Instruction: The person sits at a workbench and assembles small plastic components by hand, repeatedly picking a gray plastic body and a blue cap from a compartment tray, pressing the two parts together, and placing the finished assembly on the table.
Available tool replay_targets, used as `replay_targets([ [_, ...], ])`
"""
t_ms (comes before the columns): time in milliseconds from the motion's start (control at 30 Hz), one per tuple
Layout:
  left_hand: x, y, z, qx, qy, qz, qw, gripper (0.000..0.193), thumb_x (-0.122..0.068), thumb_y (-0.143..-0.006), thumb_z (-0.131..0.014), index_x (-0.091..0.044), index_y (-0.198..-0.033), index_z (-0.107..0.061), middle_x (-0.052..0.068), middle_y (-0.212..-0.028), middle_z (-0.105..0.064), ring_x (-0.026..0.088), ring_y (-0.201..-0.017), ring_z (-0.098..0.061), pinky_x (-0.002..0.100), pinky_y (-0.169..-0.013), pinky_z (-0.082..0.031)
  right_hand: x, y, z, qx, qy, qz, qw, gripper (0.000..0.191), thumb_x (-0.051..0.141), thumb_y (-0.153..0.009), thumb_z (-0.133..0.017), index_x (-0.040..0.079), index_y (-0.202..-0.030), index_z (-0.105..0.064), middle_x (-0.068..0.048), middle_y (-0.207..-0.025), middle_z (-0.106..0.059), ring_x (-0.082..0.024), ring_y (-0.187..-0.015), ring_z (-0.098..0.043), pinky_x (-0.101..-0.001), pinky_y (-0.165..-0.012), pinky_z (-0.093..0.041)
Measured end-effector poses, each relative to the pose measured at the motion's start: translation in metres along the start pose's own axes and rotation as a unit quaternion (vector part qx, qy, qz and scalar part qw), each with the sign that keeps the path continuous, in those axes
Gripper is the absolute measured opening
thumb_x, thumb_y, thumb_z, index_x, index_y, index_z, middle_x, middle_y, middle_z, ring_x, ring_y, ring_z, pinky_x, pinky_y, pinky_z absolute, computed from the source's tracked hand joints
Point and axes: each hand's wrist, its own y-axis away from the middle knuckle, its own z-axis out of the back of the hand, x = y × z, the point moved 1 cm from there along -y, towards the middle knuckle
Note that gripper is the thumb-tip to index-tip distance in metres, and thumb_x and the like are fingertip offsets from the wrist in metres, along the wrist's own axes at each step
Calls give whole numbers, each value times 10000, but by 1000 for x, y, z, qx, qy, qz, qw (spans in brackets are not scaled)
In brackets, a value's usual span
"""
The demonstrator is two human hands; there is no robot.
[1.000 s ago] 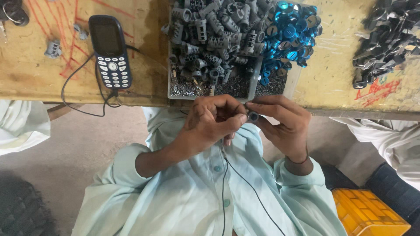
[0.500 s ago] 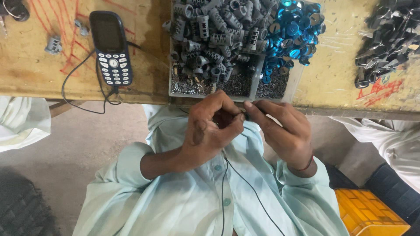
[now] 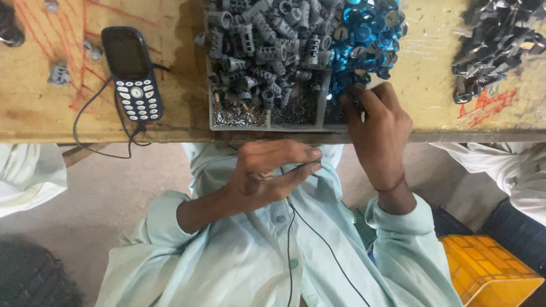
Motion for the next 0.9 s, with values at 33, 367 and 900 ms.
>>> replay_targets([
  [33,1,-1,0,16,11,-8,1000,193,-4,-911,-787,-3,-1084,-702,121,-1097,-762,228,-1013,-779,306,-887,-628,-2,-3,-8,-24,48,4,999,165,189,-946,-861,102,-1031,-748,-89,-998,-641,-324,-825,-660,-442,-667,-487],
  [367,6,-3,0,44,-10,-22,999,128,9,-913,-776,-25,-1020,-717,100,-1069,-764,233,-986,-772,314,-845,-619,1,0,-9,-3,23,-2,1000,170,191,-909,-837,127,-1029,-735,-86,-972,-613,-317,-821,-651,-448,-670,-483],
  [900,15,-8,2,51,-118,-100,987,256,88,-866,-757,-29,-1083,-686,93,-1119,-725,253,-947,-738,356,-808,-594,-37,6,5,99,-493,-138,853,129,-54,-1048,-628,-25,-1152,-557,-88,-987,-705,-129,-860,-710,-264,-780,-595],
])
